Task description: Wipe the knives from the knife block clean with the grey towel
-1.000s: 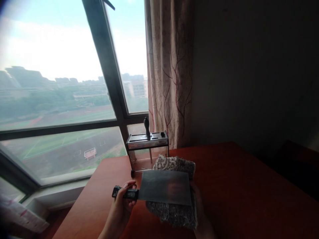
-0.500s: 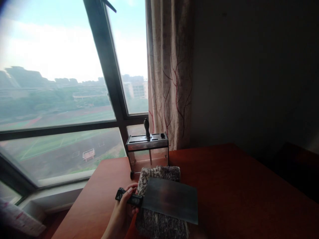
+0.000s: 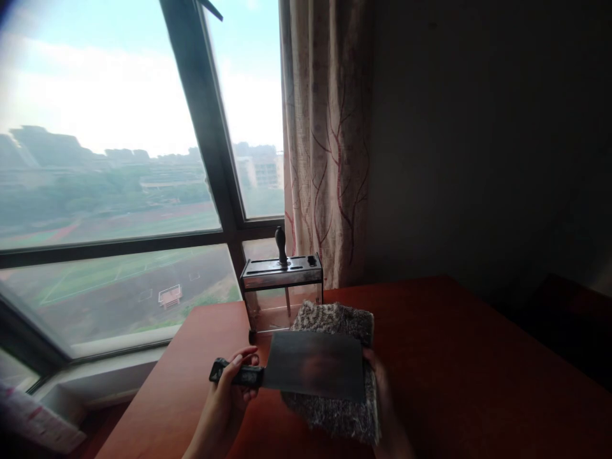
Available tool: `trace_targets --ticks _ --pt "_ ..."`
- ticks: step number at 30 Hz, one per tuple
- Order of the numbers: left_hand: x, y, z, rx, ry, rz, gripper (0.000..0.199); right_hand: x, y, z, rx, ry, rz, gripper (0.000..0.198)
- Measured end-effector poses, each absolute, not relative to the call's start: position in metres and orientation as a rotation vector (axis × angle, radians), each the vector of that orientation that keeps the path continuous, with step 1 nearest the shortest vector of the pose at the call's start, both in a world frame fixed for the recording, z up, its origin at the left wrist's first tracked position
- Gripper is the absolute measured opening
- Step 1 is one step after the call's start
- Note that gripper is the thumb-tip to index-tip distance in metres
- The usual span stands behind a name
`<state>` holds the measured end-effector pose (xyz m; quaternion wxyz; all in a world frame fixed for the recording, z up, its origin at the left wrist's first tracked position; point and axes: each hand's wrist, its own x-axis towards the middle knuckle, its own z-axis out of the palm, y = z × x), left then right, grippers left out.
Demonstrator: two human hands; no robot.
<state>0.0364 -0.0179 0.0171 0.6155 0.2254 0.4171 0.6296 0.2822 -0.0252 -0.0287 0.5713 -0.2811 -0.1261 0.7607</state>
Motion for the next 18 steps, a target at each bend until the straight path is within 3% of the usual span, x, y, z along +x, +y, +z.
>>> trace_targets --ticks 9,14,18 --pt "0.026 -0.011 0.009 0.472 0.986 1.519 0.035 0.303 -0.020 -0.018 -0.722 -0.132 1.545 0.031" --pt "0.030 -0.017 0.011 0.468 0.989 1.399 0.040 0.297 -0.024 -0.009 -0.722 -0.142 1.526 0.044" --pt "0.030 -0.021 0.014 0.398 0.965 1.339 0.030 0.289 -0.025 0.001 -0.807 -0.129 1.416 0.058"
